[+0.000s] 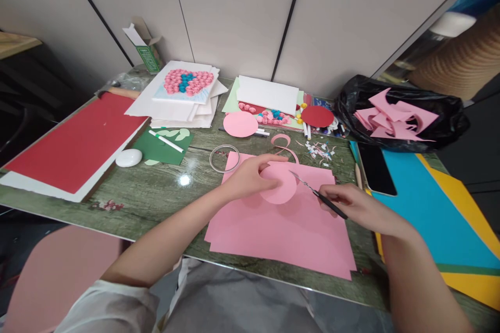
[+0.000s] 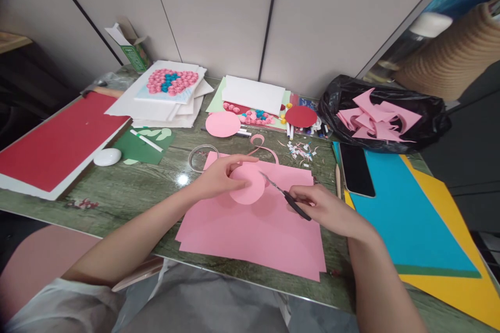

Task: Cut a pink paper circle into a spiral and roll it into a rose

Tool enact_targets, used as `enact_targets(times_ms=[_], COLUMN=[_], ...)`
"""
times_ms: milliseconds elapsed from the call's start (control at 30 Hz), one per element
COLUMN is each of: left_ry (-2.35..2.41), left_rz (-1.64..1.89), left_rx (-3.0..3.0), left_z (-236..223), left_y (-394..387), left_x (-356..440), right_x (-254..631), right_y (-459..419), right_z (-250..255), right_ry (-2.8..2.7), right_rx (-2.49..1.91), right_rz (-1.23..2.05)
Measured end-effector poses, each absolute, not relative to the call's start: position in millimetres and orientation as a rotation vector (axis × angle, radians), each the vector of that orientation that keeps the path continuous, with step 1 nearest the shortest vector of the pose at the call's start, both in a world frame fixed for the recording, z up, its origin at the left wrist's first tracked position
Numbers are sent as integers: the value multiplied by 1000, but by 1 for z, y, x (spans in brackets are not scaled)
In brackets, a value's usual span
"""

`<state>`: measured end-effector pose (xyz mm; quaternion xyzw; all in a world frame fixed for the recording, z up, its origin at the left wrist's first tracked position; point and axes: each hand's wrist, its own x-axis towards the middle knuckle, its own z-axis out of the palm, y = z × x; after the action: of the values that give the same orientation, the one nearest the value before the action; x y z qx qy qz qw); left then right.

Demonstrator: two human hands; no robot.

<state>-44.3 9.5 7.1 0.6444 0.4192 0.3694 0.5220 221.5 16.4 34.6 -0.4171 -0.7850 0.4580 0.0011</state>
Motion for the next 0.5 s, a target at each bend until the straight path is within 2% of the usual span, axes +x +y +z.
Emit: enact_targets(times_ms=[500], left_ry=[956], left_rz=[876], left_rx=[1556], left_z=[7], left_y=[9], left_x=[-44], right_x=[217], right_y=[15], right_z=[35], right_ry=[-2386], right_rx=[-1353], right_rz=[1488])
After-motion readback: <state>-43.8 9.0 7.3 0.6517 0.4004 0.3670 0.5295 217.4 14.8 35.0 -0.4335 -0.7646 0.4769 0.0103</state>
